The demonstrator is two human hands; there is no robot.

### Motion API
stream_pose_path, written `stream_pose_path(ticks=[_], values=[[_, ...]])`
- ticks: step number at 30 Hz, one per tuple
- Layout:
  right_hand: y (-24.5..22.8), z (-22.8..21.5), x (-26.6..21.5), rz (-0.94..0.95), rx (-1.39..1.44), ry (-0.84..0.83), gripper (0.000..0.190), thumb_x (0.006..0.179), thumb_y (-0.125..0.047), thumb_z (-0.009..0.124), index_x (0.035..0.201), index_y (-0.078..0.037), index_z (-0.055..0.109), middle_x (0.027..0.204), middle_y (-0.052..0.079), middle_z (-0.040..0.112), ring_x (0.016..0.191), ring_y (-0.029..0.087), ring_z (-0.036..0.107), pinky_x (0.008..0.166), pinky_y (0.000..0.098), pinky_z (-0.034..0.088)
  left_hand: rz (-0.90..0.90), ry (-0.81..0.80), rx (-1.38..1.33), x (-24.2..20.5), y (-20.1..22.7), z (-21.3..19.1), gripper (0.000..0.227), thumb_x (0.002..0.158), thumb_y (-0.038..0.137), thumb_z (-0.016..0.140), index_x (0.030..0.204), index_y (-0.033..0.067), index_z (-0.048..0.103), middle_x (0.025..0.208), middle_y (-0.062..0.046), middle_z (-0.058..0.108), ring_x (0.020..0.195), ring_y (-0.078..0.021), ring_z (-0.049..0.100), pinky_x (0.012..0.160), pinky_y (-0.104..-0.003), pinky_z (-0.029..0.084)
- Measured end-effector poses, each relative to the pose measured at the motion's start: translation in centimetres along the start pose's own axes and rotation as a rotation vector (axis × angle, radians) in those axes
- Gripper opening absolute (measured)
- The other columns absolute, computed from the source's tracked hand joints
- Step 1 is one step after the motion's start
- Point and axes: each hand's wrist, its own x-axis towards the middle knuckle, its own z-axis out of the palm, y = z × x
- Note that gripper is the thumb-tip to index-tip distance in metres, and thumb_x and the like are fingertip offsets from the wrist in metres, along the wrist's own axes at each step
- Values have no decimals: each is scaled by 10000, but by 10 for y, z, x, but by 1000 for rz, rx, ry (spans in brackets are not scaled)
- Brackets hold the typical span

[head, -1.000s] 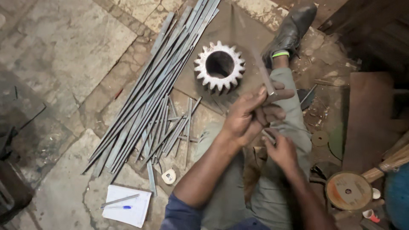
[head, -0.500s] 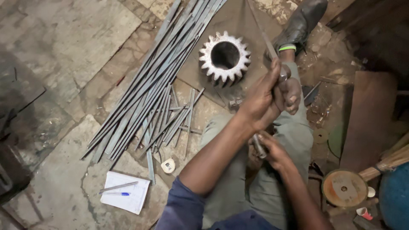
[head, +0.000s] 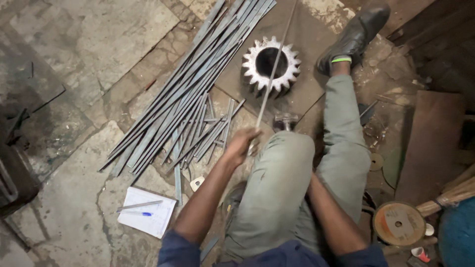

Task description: The person sits on the floor and repeatedly hammers thin metal rods against a large gear-shaped metal object. They pick up rods one at a time, strike them with a hammer, and place them back down.

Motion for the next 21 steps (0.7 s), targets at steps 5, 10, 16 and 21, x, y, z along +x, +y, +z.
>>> stream_pose_path(ticks=[5,10,16,21], values=[[-12,-51,-37,-205,-271,106,365,1111,-395,544,1062,-48,645,860,23,572,725,156,546,604,347,474,126,334,728,48,-71,-61,297,1015,298,631,994,9,698,720,-134,614,556,-234,551,485,-392,430],[-137,-54,-88,-404,-230,134,415,1068,-415,514,931,-47,648,687,63,568,513,165,512,461,351,414,542,558,1131,82,-59,-44,359,989,399,605,1055,72,737,897,-232,716,848,-443,687,705,-523,529],[-243,-4,-119,-943,-182,-15,254,1120,-255,561,1191,-13,591,900,38,604,753,99,574,677,283,482,354,612,1241,56,-27,-17,322,985,414,585,1046,144,750,842,-223,710,830,-452,682,692,-566,499],[-220,17,-35,-979,-669,175,414,1058,-220,634,1361,60,607,1009,172,699,861,227,634,797,363,527,370,640,1288,38,-28,-19,322,974,414,601,1060,142,750,835,-225,710,819,-444,692,699,-556,514]])
